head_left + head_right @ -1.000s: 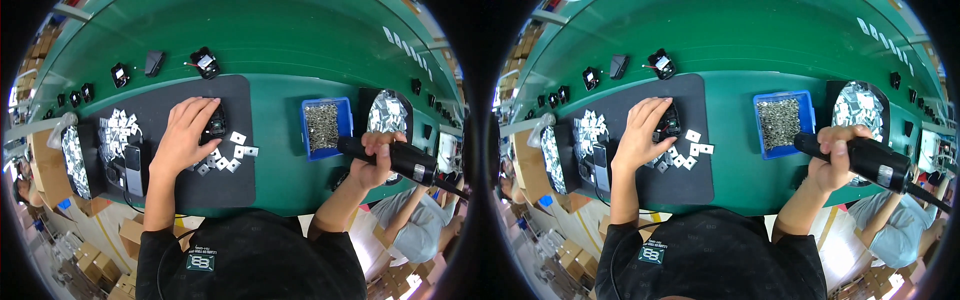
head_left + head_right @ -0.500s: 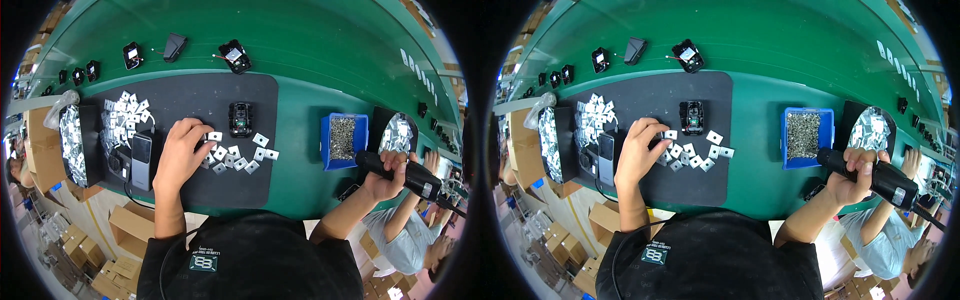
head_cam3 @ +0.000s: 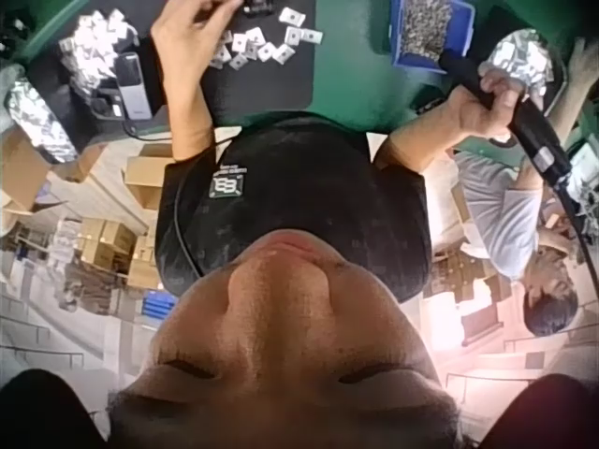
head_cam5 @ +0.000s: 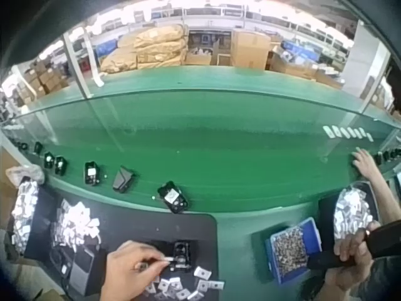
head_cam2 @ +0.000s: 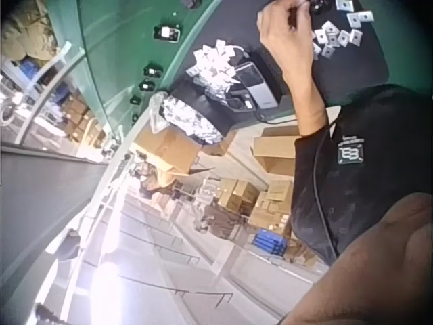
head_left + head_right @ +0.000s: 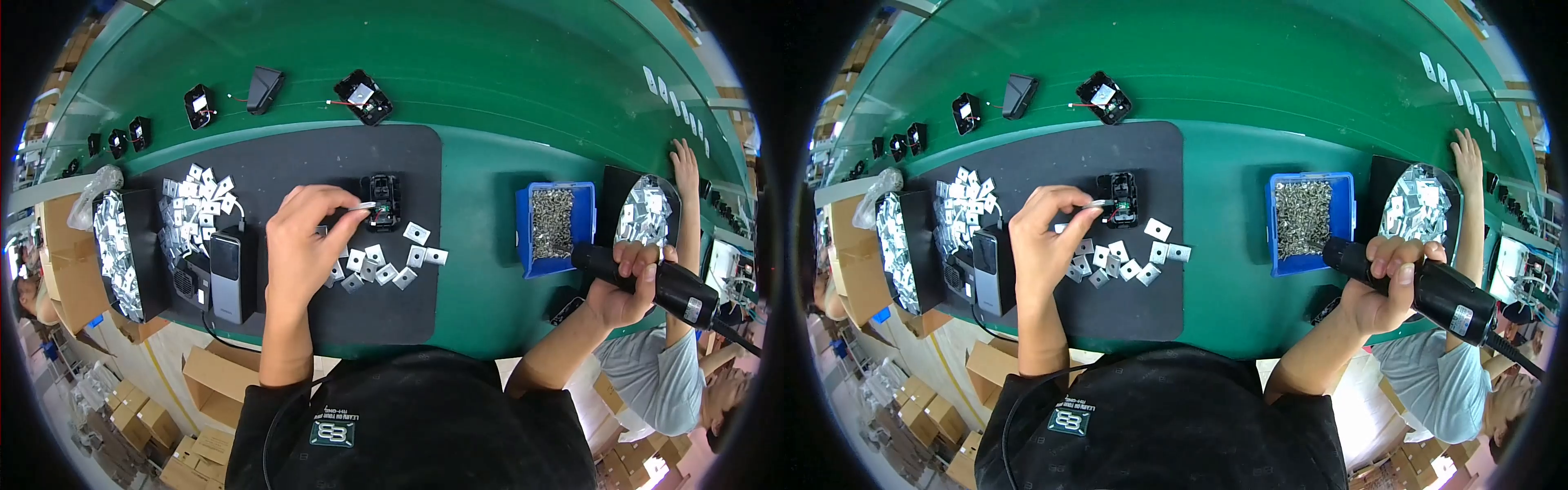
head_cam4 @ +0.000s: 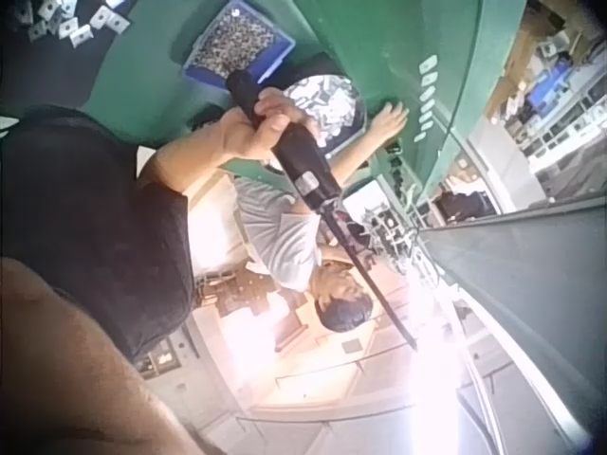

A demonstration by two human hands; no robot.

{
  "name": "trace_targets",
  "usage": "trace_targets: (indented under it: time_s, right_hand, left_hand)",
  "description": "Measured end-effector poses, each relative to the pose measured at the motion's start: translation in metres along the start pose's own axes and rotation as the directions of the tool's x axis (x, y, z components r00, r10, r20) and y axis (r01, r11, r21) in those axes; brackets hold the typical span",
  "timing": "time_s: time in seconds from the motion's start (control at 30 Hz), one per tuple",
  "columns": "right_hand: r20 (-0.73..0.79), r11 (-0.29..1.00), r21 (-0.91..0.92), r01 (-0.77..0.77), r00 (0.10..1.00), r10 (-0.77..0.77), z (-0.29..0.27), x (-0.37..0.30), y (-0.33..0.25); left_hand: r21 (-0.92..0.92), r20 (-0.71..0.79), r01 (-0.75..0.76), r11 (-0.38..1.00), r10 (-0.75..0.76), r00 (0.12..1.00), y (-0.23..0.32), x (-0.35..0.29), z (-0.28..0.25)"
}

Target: The recorder uses an electric screwdriver to assemble small electronic components at an assembly line.

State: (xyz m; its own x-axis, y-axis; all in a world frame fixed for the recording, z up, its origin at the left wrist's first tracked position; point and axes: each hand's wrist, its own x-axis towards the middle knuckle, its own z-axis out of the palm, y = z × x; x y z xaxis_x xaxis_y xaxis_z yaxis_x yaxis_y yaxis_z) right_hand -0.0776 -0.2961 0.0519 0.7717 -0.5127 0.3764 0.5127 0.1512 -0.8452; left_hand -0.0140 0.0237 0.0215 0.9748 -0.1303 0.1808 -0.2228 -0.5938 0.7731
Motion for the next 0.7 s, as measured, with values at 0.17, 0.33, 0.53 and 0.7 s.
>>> trace_targets:
  time_s: [0.17, 0.33, 0.53, 0.7]
  right_hand:
    - [0.015, 0.999, 0.032, 0.02, 1.0, -0.021, 0.0, -0.001, -0.001]
    - [0.031, 0.999, 0.024, 0.029, 0.999, -0.029, 0.0, -0.001, -0.002]
    - [0.08, 1.0, 0.006, 0.029, 0.996, -0.029, -0.001, -0.003, -0.002]
    - [0.052, 0.992, 0.098, 0.079, 0.995, -0.085, -0.002, -0.003, -0.018]
  left_hand:
    - [0.116, 0.095, -0.021, 0.993, 0.009, 0.995, 0.005, 0.01, 0.013]
    - [0.045, 0.166, -0.11, 0.993, 0.101, 0.981, -0.006, 0.02, 0.015]
    - [0.073, 0.272, 0.097, 0.993, -0.113, 0.956, 0.003, 0.027, 0.017]
    - [-0.125, 0.314, 0.064, 0.99, -0.021, 0.949, 0.005, 0.027, 0.012]
